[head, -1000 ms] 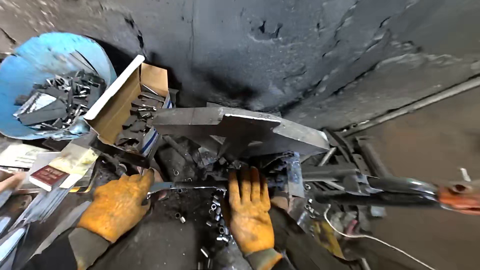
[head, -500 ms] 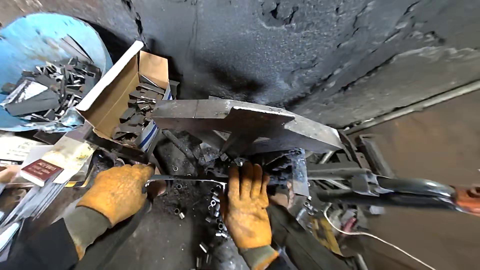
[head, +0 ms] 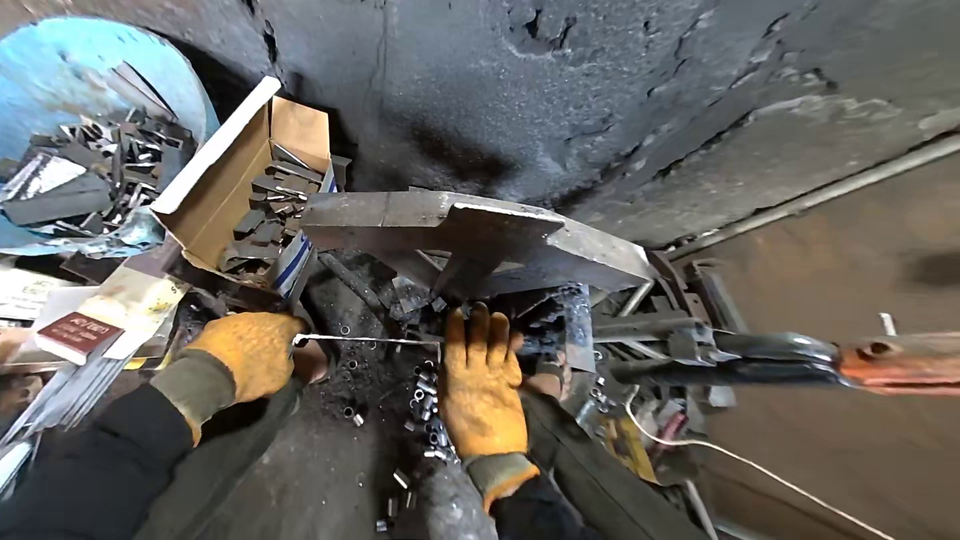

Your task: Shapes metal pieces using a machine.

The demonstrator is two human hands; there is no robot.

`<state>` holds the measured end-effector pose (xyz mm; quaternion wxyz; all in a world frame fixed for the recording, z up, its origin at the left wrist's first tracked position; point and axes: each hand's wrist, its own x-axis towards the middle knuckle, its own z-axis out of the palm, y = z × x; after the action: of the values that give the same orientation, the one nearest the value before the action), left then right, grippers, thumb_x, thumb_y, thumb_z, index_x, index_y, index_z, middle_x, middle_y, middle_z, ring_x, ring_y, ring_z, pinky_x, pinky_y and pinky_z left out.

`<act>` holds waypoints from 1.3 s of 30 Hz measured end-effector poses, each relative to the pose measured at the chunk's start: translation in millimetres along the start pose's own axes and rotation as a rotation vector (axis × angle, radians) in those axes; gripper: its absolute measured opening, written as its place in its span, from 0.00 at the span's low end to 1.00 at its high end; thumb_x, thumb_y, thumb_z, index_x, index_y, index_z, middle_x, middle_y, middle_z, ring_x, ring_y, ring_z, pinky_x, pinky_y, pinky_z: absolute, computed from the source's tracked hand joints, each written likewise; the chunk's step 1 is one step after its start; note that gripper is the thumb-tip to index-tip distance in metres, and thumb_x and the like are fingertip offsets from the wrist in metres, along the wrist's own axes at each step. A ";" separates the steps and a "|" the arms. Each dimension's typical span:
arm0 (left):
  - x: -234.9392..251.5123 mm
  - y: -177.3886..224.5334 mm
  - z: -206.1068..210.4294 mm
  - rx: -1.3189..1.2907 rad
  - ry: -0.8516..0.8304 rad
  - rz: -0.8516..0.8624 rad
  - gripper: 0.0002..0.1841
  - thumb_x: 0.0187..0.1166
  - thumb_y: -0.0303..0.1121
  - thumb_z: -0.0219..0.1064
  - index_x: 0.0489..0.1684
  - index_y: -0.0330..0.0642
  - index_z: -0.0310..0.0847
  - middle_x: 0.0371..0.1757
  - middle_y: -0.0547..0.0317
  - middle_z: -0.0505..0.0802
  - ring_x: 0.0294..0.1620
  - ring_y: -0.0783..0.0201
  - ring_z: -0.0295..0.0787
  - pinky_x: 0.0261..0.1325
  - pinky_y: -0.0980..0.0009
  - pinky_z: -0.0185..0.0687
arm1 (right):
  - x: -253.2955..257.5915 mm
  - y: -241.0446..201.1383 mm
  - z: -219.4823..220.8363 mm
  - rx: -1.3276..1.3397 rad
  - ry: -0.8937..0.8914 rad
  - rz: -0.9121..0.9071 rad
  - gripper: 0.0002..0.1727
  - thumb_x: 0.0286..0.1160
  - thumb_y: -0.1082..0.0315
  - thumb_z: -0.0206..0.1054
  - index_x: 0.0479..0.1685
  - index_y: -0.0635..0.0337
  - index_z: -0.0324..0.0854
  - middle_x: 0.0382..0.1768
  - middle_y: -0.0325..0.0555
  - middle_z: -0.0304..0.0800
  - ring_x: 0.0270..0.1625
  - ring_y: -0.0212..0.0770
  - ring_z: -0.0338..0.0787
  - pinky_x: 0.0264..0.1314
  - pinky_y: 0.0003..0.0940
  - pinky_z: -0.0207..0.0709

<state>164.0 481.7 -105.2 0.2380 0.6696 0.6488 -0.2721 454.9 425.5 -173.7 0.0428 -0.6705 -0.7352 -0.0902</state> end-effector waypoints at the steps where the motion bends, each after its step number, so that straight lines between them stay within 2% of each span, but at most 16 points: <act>1: -2.7 0.6 4.4 -0.024 0.033 -0.009 0.16 0.67 0.46 0.73 0.52 0.58 0.89 0.48 0.55 0.94 0.52 0.47 0.92 0.50 0.37 0.85 | 0.7 -0.4 -0.6 0.004 0.002 0.000 0.42 0.77 0.59 0.65 0.95 0.45 0.55 0.94 0.56 0.50 0.95 0.65 0.47 0.89 0.72 0.48; 5: -16.5 8.7 19.8 -0.119 0.096 -0.072 0.20 0.69 0.47 0.71 0.59 0.57 0.87 0.55 0.53 0.93 0.57 0.45 0.91 0.56 0.35 0.83 | 3.9 -1.2 -3.7 0.010 -0.013 -0.008 0.45 0.73 0.62 0.68 0.94 0.48 0.54 0.94 0.58 0.50 0.94 0.68 0.46 0.87 0.74 0.47; 8: -21.8 11.9 26.8 -0.161 0.101 -0.099 0.21 0.68 0.48 0.70 0.61 0.58 0.86 0.56 0.53 0.94 0.58 0.45 0.91 0.57 0.35 0.83 | 5.9 -2.0 -4.8 0.013 -0.022 -0.004 0.45 0.71 0.63 0.70 0.93 0.48 0.57 0.93 0.58 0.52 0.93 0.69 0.49 0.85 0.74 0.51; 11: -29.7 18.3 28.0 -0.190 0.102 -0.131 0.21 0.68 0.48 0.71 0.61 0.57 0.86 0.56 0.52 0.94 0.59 0.45 0.91 0.58 0.35 0.83 | 7.9 -2.6 -5.6 0.027 -0.034 0.000 0.45 0.71 0.63 0.70 0.93 0.49 0.57 0.93 0.59 0.52 0.93 0.69 0.49 0.86 0.75 0.50; 16: -36.1 24.2 37.8 -0.213 0.119 -0.169 0.23 0.69 0.48 0.69 0.64 0.57 0.84 0.59 0.53 0.93 0.61 0.45 0.91 0.59 0.36 0.83 | 9.5 -2.4 -6.9 0.059 -0.005 -0.001 0.44 0.68 0.64 0.72 0.91 0.49 0.61 0.91 0.61 0.56 0.91 0.69 0.54 0.84 0.74 0.55; 20: -37.3 27.2 39.4 -0.215 0.114 -0.188 0.23 0.69 0.48 0.68 0.66 0.58 0.84 0.61 0.53 0.93 0.62 0.45 0.90 0.60 0.36 0.83 | 10.2 -1.9 -7.3 0.051 -0.013 0.002 0.44 0.68 0.64 0.72 0.92 0.48 0.60 0.92 0.60 0.55 0.92 0.70 0.53 0.84 0.74 0.56; 35: -46.6 39.0 55.4 -0.273 0.133 -0.253 0.23 0.71 0.52 0.67 0.64 0.58 0.84 0.60 0.53 0.94 0.61 0.45 0.91 0.59 0.34 0.83 | 10.0 -3.0 -5.7 0.026 -0.042 0.003 0.46 0.68 0.64 0.72 0.93 0.46 0.58 0.93 0.58 0.53 0.93 0.69 0.51 0.83 0.74 0.56; 37: -42.6 35.4 53.7 -0.255 0.137 -0.236 0.24 0.69 0.52 0.67 0.64 0.57 0.84 0.60 0.53 0.94 0.61 0.45 0.91 0.59 0.34 0.83 | 11.1 -2.9 -4.9 0.026 -0.047 0.009 0.46 0.68 0.63 0.72 0.93 0.47 0.58 0.93 0.58 0.52 0.92 0.69 0.52 0.83 0.73 0.57; 39: -35.7 23.4 41.9 -0.214 0.121 -0.167 0.24 0.69 0.50 0.69 0.63 0.55 0.84 0.60 0.51 0.93 0.62 0.44 0.90 0.59 0.34 0.83 | 10.3 -0.7 -5.2 0.037 -0.037 -0.007 0.45 0.70 0.58 0.70 0.93 0.45 0.58 0.93 0.59 0.52 0.93 0.70 0.51 0.85 0.73 0.55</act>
<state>184.7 426.1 -113.0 0.2449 0.5994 0.7407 -0.1793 452.9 434.5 -166.8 0.0413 -0.6685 -0.7398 -0.0641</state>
